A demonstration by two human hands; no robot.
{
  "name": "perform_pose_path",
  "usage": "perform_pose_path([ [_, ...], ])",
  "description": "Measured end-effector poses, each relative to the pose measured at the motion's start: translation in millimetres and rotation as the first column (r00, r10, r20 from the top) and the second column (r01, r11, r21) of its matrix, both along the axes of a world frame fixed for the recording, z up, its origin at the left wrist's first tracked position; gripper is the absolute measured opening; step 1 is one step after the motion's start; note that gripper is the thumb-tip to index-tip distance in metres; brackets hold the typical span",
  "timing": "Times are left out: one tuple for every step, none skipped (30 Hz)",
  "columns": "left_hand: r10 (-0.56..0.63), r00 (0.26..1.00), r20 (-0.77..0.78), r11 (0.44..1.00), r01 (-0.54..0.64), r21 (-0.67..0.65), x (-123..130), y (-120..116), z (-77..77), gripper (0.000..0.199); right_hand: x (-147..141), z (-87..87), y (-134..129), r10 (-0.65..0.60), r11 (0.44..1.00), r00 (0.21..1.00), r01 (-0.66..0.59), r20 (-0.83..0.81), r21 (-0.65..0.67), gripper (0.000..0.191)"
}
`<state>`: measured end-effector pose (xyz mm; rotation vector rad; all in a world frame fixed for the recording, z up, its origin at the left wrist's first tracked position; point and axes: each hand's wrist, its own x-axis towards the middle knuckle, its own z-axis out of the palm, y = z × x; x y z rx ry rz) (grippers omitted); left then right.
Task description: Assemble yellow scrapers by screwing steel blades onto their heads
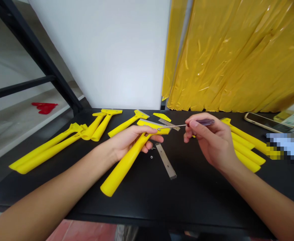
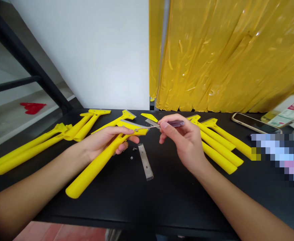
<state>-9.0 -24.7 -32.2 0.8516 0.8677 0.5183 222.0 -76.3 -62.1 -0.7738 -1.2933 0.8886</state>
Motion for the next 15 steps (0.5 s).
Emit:
perform_pose_path([
  [-0.003, 1.000, 0.004, 1.000, 0.003, 0.000, -0.2, 0.1, 0.0, 0.013, 0.1, 0.1, 0.1, -0.001, 1.000, 1.000, 0.001, -0.002, -0.003, 0.006],
  [-0.006, 1.000, 0.007, 1.000, 0.006, 0.000, -0.4, 0.1, 0.0, 0.013, 0.1, 0.2, 0.2, -0.002, 1.000, 1.000, 0.002, -0.003, -0.005, 0.006],
  [-0.007, 1.000, 0.009, 1.000, 0.007, 0.000, -0.5, 0.1, 0.1, 0.013, 0.2, 0.4, 0.2, -0.002, 1.000, 1.000, 0.002, -0.004, -0.005, 0.006],
  [-0.006, 1.000, 0.010, 1.000, 0.006, 0.000, -0.7, 0.0, 0.3, 0.013, 0.2, 0.6, 0.1, -0.003, 1.000, 1.000, 0.003, -0.005, -0.004, 0.006],
  [-0.005, 1.000, 0.009, 1.000, 0.005, 0.002, -0.9, 0.0, 0.4, 0.012, 0.2, 0.9, 0.0, -0.005, 1.000, 1.000, 0.005, -0.006, -0.001, 0.006],
  [-0.003, 1.000, 0.007, 1.000, 0.003, 0.002, -1.1, -0.1, 0.5, 0.012, 0.2, 1.3, 0.0, -0.009, 1.000, 1.000, 0.009, -0.006, 0.003, 0.006],
  [-0.002, 1.000, 0.004, 1.000, 0.002, 0.002, -1.3, -0.1, 0.5, 0.011, 0.2, 1.7, -0.1, -0.014, 1.000, 1.000, 0.014, -0.004, 0.007, 0.006],
  [0.000, 1.000, 0.001, 1.000, 0.000, 0.002, -1.5, -0.2, 0.3, 0.010, 0.1, 2.0, -0.1, -0.021, 1.000, 1.000, 0.021, -0.002, 0.012, 0.006],
  [0.000, 1.000, -0.002, 1.000, 0.000, 0.002, -1.7, -0.2, 0.0, 0.009, 0.0, 2.3, -0.1, -0.027, 0.999, 1.000, 0.027, 0.001, 0.017, 0.006],
  [0.000, 1.000, -0.006, 1.000, 0.000, 0.003, -1.8, -0.1, -0.5, 0.008, -0.2, 2.6, -0.2, -0.032, 0.999, 0.999, 0.032, 0.004, 0.021, 0.007],
  [0.000, 1.000, -0.011, 1.000, 0.000, 0.008, -1.9, -0.1, -1.1, 0.008, -0.3, 2.7, -0.3, -0.034, 0.999, 0.999, 0.034, 0.007, 0.024, 0.007],
  [0.002, 1.000, -0.018, 1.000, -0.001, 0.017, -1.9, 0.0, -1.7, 0.008, -0.3, 2.8, -0.5, -0.035, 0.999, 0.999, 0.035, 0.010, 0.026, 0.007],
  [0.005, 1.000, -0.026, 1.000, -0.004, 0.030, -1.9, 0.1, -2.2, 0.009, -0.3, 2.8, -0.8, -0.036, 0.999, 0.999, 0.035, 0.013, 0.027, 0.007],
  [0.007, 0.999, -0.033, 0.999, -0.005, 0.042, -1.8, 0.2, -2.6, 0.010, -0.2, 2.7, -1.2, -0.035, 0.999, 0.999, 0.034, 0.015, 0.026, 0.007],
  [0.007, 0.999, -0.038, 0.999, -0.005, 0.050, -1.6, 0.3, -2.9, 0.011, -0.1, 2.6, -1.5, -0.034, 0.999, 0.999, 0.034, 0.017, 0.026, 0.007],
])
